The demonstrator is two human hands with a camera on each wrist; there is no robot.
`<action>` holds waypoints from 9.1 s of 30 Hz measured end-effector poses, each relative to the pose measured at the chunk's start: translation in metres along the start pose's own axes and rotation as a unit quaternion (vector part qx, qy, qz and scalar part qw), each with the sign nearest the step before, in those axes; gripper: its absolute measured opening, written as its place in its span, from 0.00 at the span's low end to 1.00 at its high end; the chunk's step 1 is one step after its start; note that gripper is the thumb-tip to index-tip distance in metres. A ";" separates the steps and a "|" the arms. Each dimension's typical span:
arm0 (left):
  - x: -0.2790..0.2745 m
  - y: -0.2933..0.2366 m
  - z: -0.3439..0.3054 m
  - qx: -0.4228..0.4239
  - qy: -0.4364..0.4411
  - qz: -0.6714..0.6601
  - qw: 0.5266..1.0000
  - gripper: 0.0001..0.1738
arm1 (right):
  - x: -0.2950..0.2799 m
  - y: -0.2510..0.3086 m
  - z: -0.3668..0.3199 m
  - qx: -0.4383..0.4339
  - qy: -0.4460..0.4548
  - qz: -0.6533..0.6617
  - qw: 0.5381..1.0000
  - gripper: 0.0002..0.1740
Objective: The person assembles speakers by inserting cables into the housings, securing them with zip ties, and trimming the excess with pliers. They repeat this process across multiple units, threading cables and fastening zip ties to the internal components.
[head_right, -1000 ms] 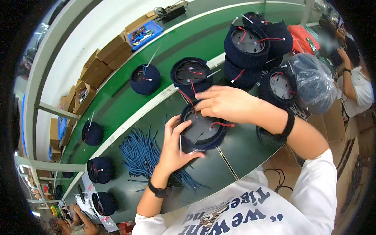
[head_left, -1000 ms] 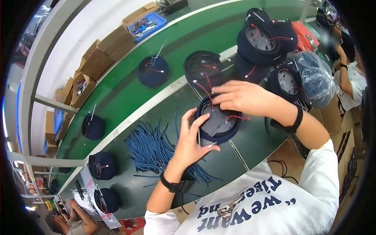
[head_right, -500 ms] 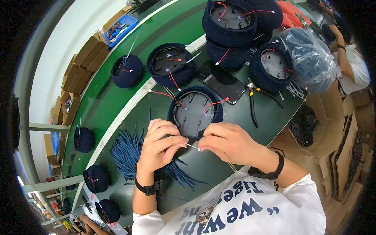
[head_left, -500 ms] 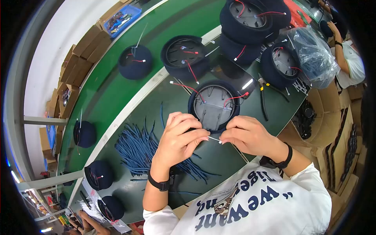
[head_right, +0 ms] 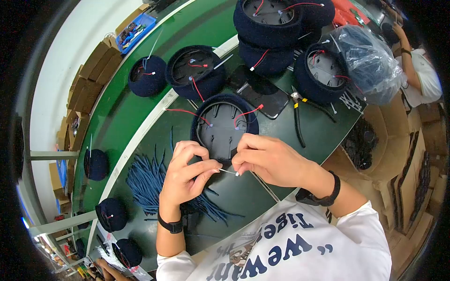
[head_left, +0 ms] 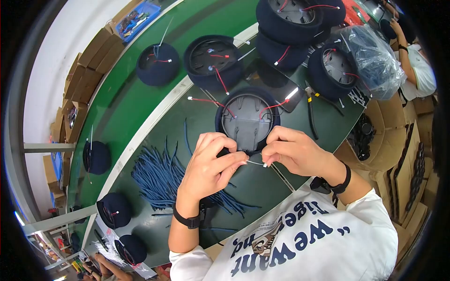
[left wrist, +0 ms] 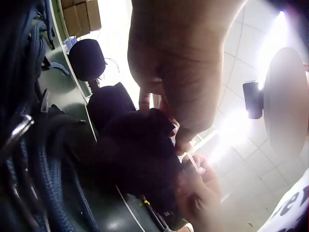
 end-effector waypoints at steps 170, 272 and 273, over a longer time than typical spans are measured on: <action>-0.024 0.053 -0.008 -0.215 -0.125 -0.089 0.964 0.68 | -0.012 -0.004 0.042 0.071 0.004 0.008 0.997 0.09; 0.010 -0.007 -0.026 -0.159 -0.348 -0.473 0.794 0.08 | 0.032 0.018 0.048 0.002 -0.196 0.187 0.963 0.07; -0.005 -0.005 -0.023 -0.170 -0.322 -0.392 0.845 0.08 | 0.029 0.016 0.047 0.017 -0.198 0.202 0.959 0.07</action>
Point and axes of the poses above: each hand's wrist, its own z-axis towards the middle knuckle, its own x-axis out of the palm, y = z × x, the point moved 5 cm from there along z, towards the middle knuckle, and after that the axes turned 6 degrees about -x, right-handed, at the moved point
